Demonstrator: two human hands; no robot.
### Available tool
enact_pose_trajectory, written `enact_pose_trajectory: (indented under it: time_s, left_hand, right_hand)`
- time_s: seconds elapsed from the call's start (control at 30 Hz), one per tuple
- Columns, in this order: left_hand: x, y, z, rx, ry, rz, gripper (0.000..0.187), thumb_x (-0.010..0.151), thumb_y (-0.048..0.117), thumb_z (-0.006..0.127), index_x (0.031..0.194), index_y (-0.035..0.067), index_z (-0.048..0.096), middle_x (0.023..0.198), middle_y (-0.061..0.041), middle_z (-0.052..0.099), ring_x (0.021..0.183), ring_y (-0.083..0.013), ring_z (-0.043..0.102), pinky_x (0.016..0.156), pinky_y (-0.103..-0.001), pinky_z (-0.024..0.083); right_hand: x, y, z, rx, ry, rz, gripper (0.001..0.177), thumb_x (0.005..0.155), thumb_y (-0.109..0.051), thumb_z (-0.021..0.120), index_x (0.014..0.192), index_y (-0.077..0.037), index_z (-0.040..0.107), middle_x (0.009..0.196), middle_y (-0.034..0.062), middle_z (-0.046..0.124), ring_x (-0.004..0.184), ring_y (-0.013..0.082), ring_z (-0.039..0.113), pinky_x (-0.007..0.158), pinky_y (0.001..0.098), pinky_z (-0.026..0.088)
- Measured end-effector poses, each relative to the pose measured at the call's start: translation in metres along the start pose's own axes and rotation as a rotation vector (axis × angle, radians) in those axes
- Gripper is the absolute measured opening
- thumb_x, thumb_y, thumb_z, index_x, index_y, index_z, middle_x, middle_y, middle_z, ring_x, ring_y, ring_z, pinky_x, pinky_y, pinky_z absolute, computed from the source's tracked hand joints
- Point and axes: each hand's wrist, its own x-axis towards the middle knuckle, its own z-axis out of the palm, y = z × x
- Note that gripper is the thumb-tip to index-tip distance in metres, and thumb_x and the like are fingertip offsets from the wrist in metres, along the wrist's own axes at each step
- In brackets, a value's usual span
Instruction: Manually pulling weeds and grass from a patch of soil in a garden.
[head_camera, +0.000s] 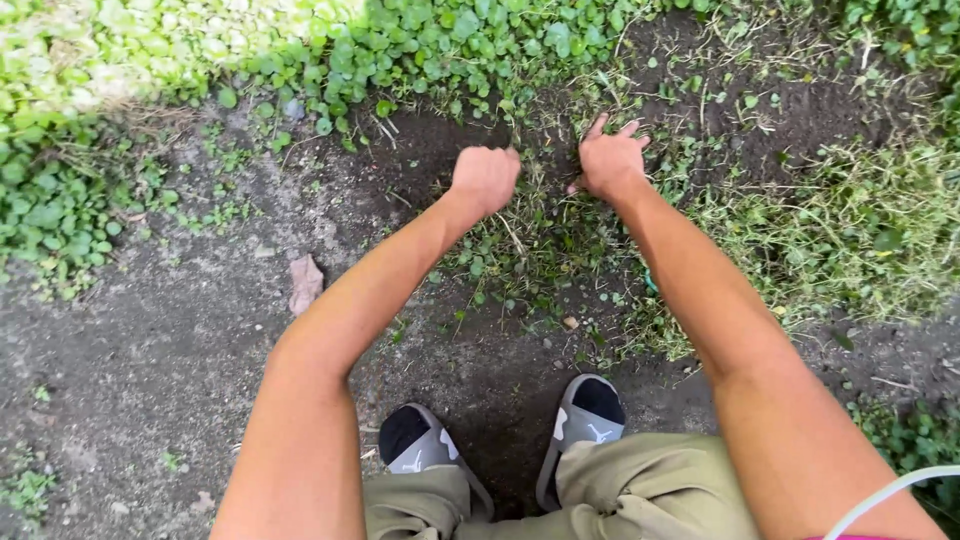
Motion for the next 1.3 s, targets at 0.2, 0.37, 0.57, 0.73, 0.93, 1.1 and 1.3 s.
enact_pose_trajectory:
  time_s: [0.2,0.37,0.57,0.73,0.93,1.1,1.3]
  left_hand:
    - [-0.121,0.048,0.017,-0.093,-0.400,0.354,0.023,0.087,0.018,0.061,0.070,0.011,0.073,0.062,-0.009,0.071,0.062,-0.0256,0.073,0.062,-0.045,0.062]
    - [-0.092,0.025,-0.054,-0.117,-0.278,0.141,0.041,0.103,0.032,0.034,0.087,0.008,0.064,0.059,-0.006,0.065,0.054,-0.0196,0.067,0.059,-0.044,0.058]
    - [0.034,-0.005,-0.033,0.081,-0.105,-0.254,0.073,0.103,0.066,0.034,0.115,-0.002,0.057,0.066,-0.001,0.065,0.064,-0.0185,0.071,0.053,-0.042,0.055]
    - [0.083,-0.016,-0.011,-0.006,-0.179,-0.259,0.050,0.101,0.033,0.046,0.137,0.000,0.055,0.065,0.010,0.064,0.051,-0.0106,0.062,0.041,-0.030,0.043]
    - [0.044,-0.005,-0.002,-0.180,-0.141,-0.100,0.024,0.091,0.021,0.057,0.086,0.005,0.074,0.068,-0.010,0.073,0.073,-0.0335,0.076,0.062,-0.051,0.060]
    - [-0.066,0.043,0.008,-0.082,-0.303,0.165,0.015,0.082,0.019,0.065,0.077,0.013,0.078,0.067,-0.009,0.073,0.071,-0.0287,0.076,0.063,-0.047,0.060]
    - [-0.059,0.029,-0.054,-0.165,-0.338,0.119,0.044,0.105,0.030,0.035,0.089,0.006,0.069,0.070,-0.013,0.073,0.065,-0.0260,0.074,0.066,-0.048,0.062]
  right_hand:
    - [0.007,0.002,0.011,0.005,0.021,0.032,0.115,0.078,-0.039,0.087,0.151,0.022,0.023,0.129,0.0407,0.065,0.134,0.0649,0.038,0.099,0.0791,0.033]
    - [0.014,0.009,0.020,0.021,-0.025,0.046,0.114,0.077,-0.034,0.085,0.152,0.022,0.020,0.129,0.0418,0.064,0.134,0.0662,0.036,0.098,0.0807,0.032]
    - [-0.002,-0.004,-0.008,0.011,-0.011,0.045,0.109,0.080,-0.033,0.085,0.152,0.021,0.024,0.131,0.0392,0.063,0.135,0.0642,0.037,0.100,0.0789,0.033]
    - [-0.033,-0.010,-0.061,-0.085,-0.161,0.018,0.096,0.090,-0.048,0.069,0.154,0.010,0.026,0.165,0.0235,0.019,0.140,0.0613,0.032,0.112,0.0679,0.043]
    - [0.005,0.004,0.006,0.004,0.004,0.028,0.112,0.078,-0.037,0.087,0.152,0.020,0.024,0.129,0.0396,0.063,0.134,0.0644,0.039,0.098,0.0787,0.035]
    - [0.011,0.004,0.015,0.025,0.003,0.041,0.112,0.079,-0.035,0.086,0.152,0.020,0.023,0.131,0.0420,0.062,0.135,0.0654,0.036,0.099,0.0792,0.033]
    - [0.010,-0.001,0.009,0.023,-0.001,0.055,0.110,0.078,-0.031,0.086,0.152,0.021,0.023,0.131,0.0425,0.061,0.134,0.0662,0.036,0.098,0.0798,0.033]
